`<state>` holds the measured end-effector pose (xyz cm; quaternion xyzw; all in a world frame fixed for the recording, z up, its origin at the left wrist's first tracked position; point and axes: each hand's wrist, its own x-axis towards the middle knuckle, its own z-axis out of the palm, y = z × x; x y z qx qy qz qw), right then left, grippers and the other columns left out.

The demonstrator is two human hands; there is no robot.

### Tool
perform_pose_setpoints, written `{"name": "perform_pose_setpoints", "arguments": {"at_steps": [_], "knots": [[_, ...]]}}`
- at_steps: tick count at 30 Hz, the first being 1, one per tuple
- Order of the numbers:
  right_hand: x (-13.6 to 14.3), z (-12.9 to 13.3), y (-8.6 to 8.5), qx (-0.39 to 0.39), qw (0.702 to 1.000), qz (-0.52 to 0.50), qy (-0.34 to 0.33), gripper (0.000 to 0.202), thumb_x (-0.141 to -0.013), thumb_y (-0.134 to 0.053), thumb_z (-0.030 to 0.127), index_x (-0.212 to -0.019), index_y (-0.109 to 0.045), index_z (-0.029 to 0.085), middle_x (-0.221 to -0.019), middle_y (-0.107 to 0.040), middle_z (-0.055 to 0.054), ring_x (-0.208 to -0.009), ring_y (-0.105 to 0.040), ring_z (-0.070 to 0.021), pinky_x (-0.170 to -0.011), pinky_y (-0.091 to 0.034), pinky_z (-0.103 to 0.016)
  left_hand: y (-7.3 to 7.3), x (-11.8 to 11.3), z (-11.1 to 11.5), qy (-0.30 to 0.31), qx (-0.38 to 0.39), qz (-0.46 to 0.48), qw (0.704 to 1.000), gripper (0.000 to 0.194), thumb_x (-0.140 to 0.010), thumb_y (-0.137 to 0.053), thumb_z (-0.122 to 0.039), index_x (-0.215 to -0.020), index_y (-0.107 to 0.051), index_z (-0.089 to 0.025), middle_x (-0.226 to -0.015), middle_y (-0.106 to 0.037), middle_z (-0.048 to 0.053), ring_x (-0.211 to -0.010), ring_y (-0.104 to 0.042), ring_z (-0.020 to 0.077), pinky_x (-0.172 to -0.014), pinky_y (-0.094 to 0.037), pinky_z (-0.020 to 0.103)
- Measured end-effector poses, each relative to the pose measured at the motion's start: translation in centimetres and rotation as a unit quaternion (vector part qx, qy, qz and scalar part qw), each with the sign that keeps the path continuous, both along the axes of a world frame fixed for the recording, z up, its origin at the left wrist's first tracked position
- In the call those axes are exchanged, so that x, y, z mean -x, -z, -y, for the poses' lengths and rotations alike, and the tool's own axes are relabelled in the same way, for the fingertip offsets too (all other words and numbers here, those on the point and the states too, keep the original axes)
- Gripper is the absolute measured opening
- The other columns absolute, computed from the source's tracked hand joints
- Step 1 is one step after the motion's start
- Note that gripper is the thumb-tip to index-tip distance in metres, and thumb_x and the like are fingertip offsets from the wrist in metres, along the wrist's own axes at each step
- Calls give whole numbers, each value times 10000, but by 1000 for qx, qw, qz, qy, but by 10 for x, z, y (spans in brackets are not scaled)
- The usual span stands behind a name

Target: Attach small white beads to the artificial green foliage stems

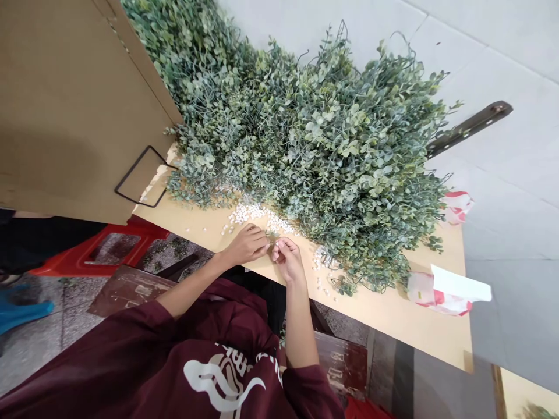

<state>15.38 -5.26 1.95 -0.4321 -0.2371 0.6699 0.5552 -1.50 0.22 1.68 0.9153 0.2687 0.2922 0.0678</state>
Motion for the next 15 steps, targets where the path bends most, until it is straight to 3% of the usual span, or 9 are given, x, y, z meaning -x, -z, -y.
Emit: {"name": "perform_pose_setpoints", "arguments": {"at_steps": [15], "knots": [[9,-2,-9,35,999,-5,-12,228,-737,-759,339,-745,-582,195,-600,-511,53,-466,-427,-61,-447,-389,-188,-1,0,-1,4,24,-3,1000,272,-964,-383,-237,-777,-571,-173,-762,-604,44,-799,-498,171,-774,-340,327]]}}
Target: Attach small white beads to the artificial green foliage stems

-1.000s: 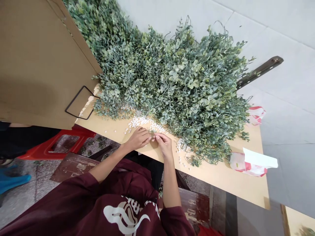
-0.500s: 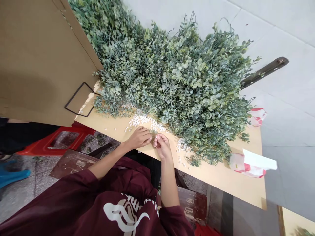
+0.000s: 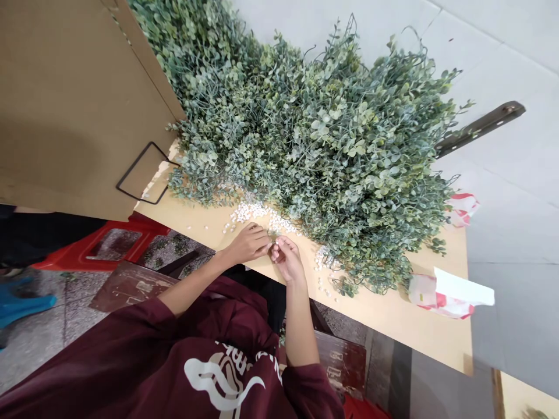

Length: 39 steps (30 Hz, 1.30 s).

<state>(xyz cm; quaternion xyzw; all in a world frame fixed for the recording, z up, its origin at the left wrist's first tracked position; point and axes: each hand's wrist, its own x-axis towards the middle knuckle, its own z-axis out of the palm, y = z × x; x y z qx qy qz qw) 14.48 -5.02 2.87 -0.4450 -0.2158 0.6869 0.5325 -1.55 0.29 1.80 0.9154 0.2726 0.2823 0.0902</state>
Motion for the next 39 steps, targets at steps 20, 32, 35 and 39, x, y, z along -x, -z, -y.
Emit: {"name": "perform_pose_setpoints", "arguments": {"at_steps": [20,32,35,39], "knots": [[5,0,8,-7,999,46,3,262,-750,-747,406,-749,-577,208,-569,-482,51,-479,-439,-77,-477,-431,-192,-2,0,-2,19,46,-2,999,282,-979,-378,-257,-801,-578,-169,-786,-630,43,-805,-511,168,-774,-332,324],[5,0,11,-16,998,51,-13,283,-755,-741,429,-741,-570,204,-596,-510,43,-517,-469,-82,-532,-439,-199,1,0,-2,17,59,6,998,258,-963,-405,-249,-785,-574,-169,-788,-620,48,-820,-511,173,-771,-333,323],[8,1,9,-22,998,57,-3,298,-754,-741,437,-722,-561,201,-603,-502,43,-516,-456,-82,-534,-436,-205,0,0,-3,15,62,4,998,267,-966,-400,-252,-784,-577,-169,-775,-612,47,-810,-511,174,-766,-334,323],[11,1,8,-34,998,61,-1,299,-778,-723,429,-704,-545,201,-604,-485,44,-522,-449,-82,-541,-437,-204,0,0,-3,15,64,10,998,280,-972,-390,-256,-784,-580,-172,-765,-606,43,-802,-512,171,-758,-333,325]]}}
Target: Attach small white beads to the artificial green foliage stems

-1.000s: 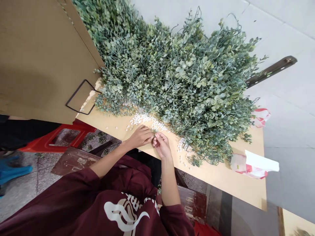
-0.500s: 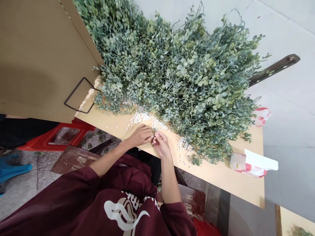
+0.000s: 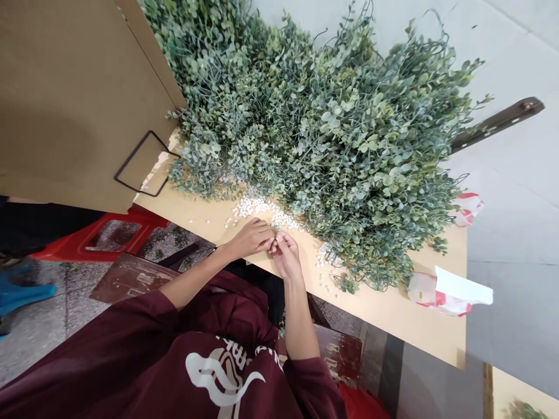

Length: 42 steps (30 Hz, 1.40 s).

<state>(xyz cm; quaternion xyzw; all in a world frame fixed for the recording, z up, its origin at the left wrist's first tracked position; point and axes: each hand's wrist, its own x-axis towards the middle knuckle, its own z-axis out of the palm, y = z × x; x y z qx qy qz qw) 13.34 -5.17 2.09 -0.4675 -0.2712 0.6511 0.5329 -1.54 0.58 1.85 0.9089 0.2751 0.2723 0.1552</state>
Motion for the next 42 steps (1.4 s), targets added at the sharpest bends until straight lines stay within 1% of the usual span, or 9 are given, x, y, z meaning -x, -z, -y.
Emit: {"name": "perform_pose_setpoints", "arguments": {"at_steps": [7,17,22,30,38,42], "knots": [[3,0,0,2,1000,-4,13,285,-785,-720,420,-703,-556,202,-593,-479,46,-512,-433,-82,-530,-437,-205,2,-1,0,-1,7,-2,1000,282,-967,-393,-252,-751,-555,-171,-764,-601,42,-801,-508,171,-766,-343,319],[7,0,-3,5,999,-6,35,280,-777,-721,417,-708,-555,202,-587,-474,53,-496,-420,-74,-498,-417,-193,-1,0,0,3,9,-7,1000,265,-960,-401,-241,-751,-547,-168,-766,-597,42,-790,-508,169,-766,-345,315],[8,0,-4,15,999,16,40,298,-786,-708,438,-708,-536,208,-567,-451,54,-489,-401,-79,-475,-403,-189,0,0,-1,7,17,-5,1000,254,-956,-408,-238,-754,-544,-167,-775,-596,40,-787,-508,164,-773,-345,310],[10,-1,-6,-9,999,-17,32,292,-811,-699,409,-683,-534,205,-576,-443,52,-505,-406,-76,-502,-407,-190,0,0,-3,11,26,3,1000,238,-946,-417,-226,-748,-534,-165,-759,-593,35,-780,-518,162,-754,-334,300],[13,-2,-5,-11,999,13,52,307,-793,-700,450,-710,-515,220,-607,-445,53,-514,-398,-86,-534,-420,-209,1,-1,-3,14,42,2,999,232,-936,-422,-208,-737,-535,-167,-759,-594,33,-781,-520,163,-756,-328,299],[14,-3,-6,-14,999,12,44,311,-797,-696,445,-697,-506,220,-609,-436,52,-516,-394,-88,-545,-421,-215,0,-1,-3,10,56,5,998,236,-939,-412,-207,-745,-539,-166,-776,-599,35,-780,-524,160,-761,-333,296]]}}
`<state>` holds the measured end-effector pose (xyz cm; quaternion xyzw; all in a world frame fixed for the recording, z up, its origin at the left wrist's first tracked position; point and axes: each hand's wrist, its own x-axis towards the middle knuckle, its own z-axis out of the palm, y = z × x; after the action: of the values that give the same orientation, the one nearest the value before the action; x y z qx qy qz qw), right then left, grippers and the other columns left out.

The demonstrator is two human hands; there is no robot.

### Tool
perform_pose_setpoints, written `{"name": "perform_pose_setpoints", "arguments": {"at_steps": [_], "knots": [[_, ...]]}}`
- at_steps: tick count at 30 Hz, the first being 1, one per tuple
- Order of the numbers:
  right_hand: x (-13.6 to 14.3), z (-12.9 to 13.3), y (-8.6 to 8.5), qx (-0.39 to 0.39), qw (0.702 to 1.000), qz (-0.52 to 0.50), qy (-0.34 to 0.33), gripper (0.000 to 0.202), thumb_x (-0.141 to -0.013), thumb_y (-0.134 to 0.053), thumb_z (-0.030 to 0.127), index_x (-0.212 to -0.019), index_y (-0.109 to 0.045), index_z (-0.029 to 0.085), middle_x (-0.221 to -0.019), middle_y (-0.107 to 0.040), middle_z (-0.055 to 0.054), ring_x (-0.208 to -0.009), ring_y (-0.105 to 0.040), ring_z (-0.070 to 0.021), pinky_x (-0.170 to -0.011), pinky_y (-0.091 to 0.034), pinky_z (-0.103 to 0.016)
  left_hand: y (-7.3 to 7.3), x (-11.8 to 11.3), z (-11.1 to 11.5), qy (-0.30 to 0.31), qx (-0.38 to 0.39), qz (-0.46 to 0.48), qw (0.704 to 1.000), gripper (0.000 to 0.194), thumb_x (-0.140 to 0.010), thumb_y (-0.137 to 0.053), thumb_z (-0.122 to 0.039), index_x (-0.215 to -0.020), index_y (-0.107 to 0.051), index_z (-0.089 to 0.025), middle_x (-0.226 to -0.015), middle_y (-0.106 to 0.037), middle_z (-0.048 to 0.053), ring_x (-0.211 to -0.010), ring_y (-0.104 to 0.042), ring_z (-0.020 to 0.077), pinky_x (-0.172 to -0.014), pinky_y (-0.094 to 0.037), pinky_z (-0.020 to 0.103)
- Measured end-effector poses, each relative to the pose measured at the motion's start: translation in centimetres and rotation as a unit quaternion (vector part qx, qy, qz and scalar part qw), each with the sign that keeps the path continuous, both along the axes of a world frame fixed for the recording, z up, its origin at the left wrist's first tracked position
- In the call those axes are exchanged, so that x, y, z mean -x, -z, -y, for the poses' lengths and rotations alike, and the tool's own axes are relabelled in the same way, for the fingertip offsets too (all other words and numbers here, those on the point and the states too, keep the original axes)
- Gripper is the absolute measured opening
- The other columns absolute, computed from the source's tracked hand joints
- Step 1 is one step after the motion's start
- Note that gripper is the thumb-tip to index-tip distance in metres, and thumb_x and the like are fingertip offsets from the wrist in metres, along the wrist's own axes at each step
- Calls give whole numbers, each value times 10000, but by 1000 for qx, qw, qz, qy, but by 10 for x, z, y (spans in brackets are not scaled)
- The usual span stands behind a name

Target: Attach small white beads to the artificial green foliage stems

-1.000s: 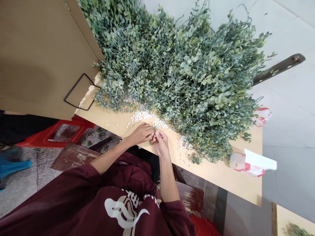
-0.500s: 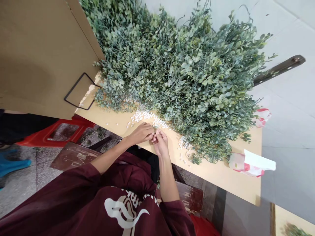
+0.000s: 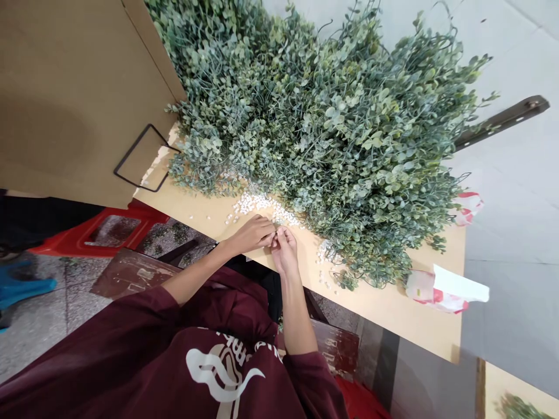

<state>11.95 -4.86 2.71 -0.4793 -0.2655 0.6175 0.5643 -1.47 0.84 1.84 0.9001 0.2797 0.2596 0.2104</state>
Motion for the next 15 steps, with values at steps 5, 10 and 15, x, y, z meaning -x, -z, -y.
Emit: {"name": "perform_pose_setpoints", "arguments": {"at_steps": [5,10,15], "knots": [[-2,-2,0,13,1000,-14,-13,300,-780,-709,435,-700,-520,218,-628,-455,51,-512,-399,-83,-545,-417,-220,-2,0,0,-2,23,16,1000,246,-950,-409,-224,-760,-553,-167,-780,-610,32,-769,-531,154,-769,-342,292],[-2,-1,5,-1,999,-24,46,262,-768,-713,450,-877,-598,242,-658,-486,55,-534,-436,-83,-549,-414,-217,-4,0,0,-16,29,32,999,268,-963,-398,-236,-775,-576,-168,-774,-609,34,-773,-537,154,-746,-341,294],[2,2,10,-24,997,-13,73,233,-731,-760,370,-842,-614,227,-615,-488,54,-562,-469,-94,-560,-419,-223,-2,0,1,-14,24,33,999,260,-956,-405,-218,-762,-571,-166,-771,-611,30,-764,-536,150,-744,-340,296]]}}
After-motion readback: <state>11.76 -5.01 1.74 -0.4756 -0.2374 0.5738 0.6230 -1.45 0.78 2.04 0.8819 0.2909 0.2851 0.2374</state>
